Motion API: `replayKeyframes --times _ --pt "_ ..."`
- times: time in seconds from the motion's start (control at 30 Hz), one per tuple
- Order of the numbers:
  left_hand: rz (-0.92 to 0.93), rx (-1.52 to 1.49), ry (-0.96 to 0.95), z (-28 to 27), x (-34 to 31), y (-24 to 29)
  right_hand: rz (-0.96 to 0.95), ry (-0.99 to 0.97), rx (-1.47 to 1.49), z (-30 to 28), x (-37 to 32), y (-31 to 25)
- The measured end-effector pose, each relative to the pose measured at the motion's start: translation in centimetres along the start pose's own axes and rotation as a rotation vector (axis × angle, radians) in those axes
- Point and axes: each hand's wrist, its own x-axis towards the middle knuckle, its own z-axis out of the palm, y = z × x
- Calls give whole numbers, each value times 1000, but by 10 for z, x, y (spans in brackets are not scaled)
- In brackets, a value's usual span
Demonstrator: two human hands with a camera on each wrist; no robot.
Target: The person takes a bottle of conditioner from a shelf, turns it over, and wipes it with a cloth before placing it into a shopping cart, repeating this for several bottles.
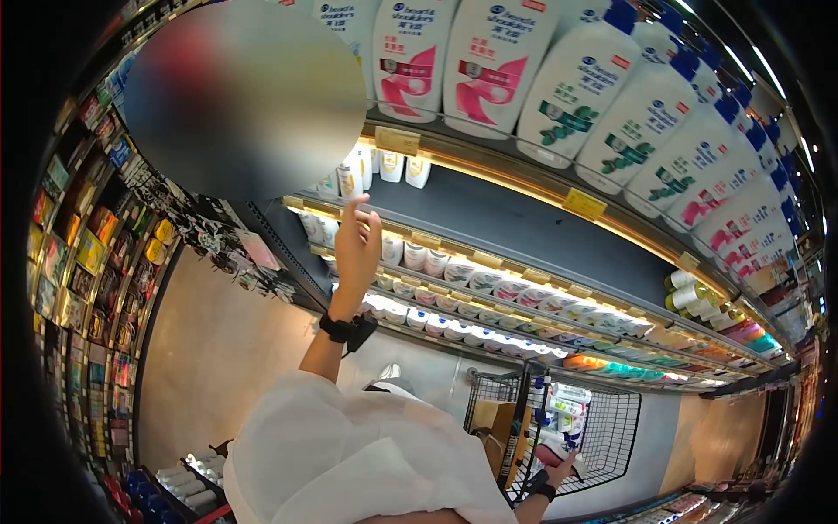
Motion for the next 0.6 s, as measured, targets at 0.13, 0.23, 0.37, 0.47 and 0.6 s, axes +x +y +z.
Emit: replayKeyframes --times 0.13,0.23,0.37,0.47,0.6 --pt "40 304 121 -21 36 -36 405 233 575 41 -30 -88" --pt "206 437 137 -28 70 -69 417 237 605 44 -25 -49" --pt "113 541 79 -35 101 -80 327 272 684 51 -33 -60" --pt "-82 684 -24 -34 113 -89 253 301 751 68 -47 -119" --pt "-24 874 -54 -16 116 -73 100 478 410 80 -37 -54"
